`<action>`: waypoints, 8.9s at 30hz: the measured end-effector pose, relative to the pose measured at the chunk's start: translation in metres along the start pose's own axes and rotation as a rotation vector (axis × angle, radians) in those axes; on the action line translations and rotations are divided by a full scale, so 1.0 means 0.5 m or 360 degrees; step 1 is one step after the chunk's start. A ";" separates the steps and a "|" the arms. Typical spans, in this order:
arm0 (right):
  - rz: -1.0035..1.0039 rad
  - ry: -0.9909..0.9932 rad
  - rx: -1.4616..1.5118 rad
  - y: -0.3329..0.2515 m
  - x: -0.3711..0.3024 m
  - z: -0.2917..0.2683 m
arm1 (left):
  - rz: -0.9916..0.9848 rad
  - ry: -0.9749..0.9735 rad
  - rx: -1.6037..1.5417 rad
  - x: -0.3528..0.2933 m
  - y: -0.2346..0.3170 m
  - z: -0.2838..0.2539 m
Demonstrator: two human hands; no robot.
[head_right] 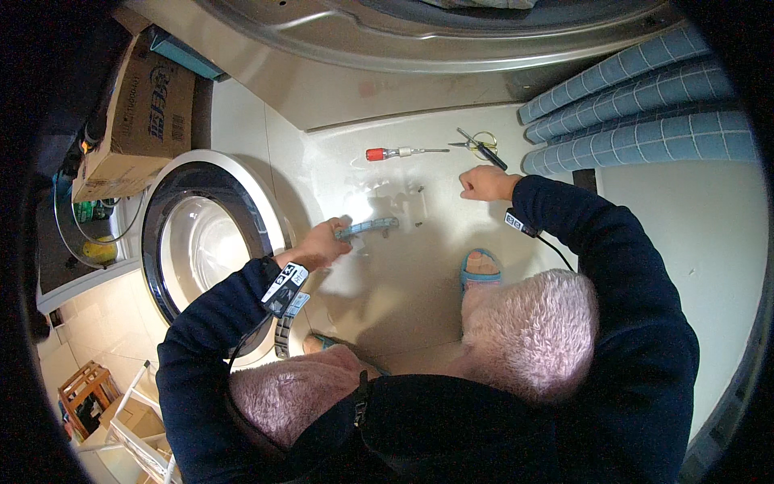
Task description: The person removes the circular door glass and seal from a front-loading washing machine, retrieves a screwdriver and scissors from a cabinet, then uses the screwdriver to pry and remove the door frame. The person handles screws and the door assembly while working on the machine.
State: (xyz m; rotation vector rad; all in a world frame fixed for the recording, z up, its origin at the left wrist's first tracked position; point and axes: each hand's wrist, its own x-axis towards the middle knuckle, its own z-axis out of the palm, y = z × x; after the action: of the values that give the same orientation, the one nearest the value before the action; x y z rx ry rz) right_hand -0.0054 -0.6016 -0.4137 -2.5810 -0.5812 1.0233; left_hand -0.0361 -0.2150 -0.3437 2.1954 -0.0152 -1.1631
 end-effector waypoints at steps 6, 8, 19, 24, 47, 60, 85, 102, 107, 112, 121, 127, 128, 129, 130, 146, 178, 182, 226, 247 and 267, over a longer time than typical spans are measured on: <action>-0.0006 0.0028 -0.0018 -0.025 -0.004 0.001 | -0.0310 -0.0501 -0.0491 0.039 -0.018 -0.003; 0.0010 0.0124 -0.0059 -0.043 -0.001 -0.004 | -0.0371 -0.0416 -0.0641 0.039 -0.014 -0.011; -0.0175 0.0037 -0.0099 -0.158 0.064 -0.040 | -0.0339 -0.0373 -0.0848 0.044 -0.019 -0.016; -0.0315 0.0112 -0.0141 -0.156 0.079 -0.031 | -0.0393 -0.0380 -0.0845 0.037 -0.009 -0.015; -0.0406 -0.0172 -0.0189 -0.207 0.048 0.043 | -0.0380 -0.0420 -0.0923 0.027 0.015 -0.017; -0.0410 -0.0094 -0.0329 -0.196 0.042 0.053 | -0.0313 -0.0443 -0.0922 0.043 0.013 -0.005; -0.0544 0.0315 -0.0085 -0.422 -0.019 -0.080 | -0.0204 -0.1036 -0.1696 0.023 0.076 0.009; -0.0620 0.0410 0.0148 -0.417 -0.027 -0.076 | -0.0287 -0.1035 -0.1801 0.021 0.077 0.003; -0.0614 0.0445 0.0170 -0.405 -0.024 -0.072 | -0.0217 -0.1092 -0.1839 0.031 0.070 0.007; -0.0659 0.0489 0.0193 -0.402 -0.021 -0.068 | -0.0179 -0.1116 -0.1844 0.032 0.072 0.006; -0.0660 0.0528 0.0155 -0.407 -0.023 -0.077 | -0.0205 -0.1077 -0.1822 0.021 0.085 -0.008; -0.0685 0.0587 0.0202 -0.402 -0.023 -0.082 | -0.0022 -0.1090 -0.1997 0.018 0.089 -0.010; -0.0692 0.0618 0.0219 -0.400 -0.024 -0.083 | -0.0052 -0.1044 -0.1996 0.019 0.088 -0.010; -0.0712 0.0650 0.0213 -0.399 -0.023 -0.085 | -0.0042 -0.1031 -0.2000 0.021 0.087 -0.012; -0.0719 0.0688 0.0194 -0.397 -0.022 -0.086 | -0.0032 -0.1017 -0.2005 0.023 0.086 -0.014; -0.0804 0.0714 0.0190 -0.405 -0.026 -0.089 | -0.0159 -0.1093 -0.1886 0.018 0.085 -0.018; -0.0806 0.0907 0.0219 -0.385 -0.012 -0.091 | 0.0014 -0.1107 -0.2249 0.039 0.082 -0.006; -0.0659 0.0787 0.0314 -0.387 -0.014 -0.094 | 0.0030 -0.1095 -0.2260 0.038 0.086 -0.008; -0.0766 0.0939 0.0191 -0.382 -0.010 -0.097 | 0.0000 -0.1034 -0.2173 0.033 0.098 -0.012; -0.0582 0.0798 0.0113 -0.364 -0.006 -0.095 | -0.0108 -0.0915 -0.1751 0.025 0.101 -0.024; -0.0638 0.0759 0.0211 -0.369 -0.015 -0.103 | -0.0117 -0.0596 -0.1549 0.014 0.091 -0.018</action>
State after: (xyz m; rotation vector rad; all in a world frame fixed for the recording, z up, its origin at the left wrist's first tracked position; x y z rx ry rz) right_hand -0.0214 -0.4507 -0.2961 -2.3330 -0.8163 0.2918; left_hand -0.0127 -0.2484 -0.3204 1.1252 0.3916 -1.2428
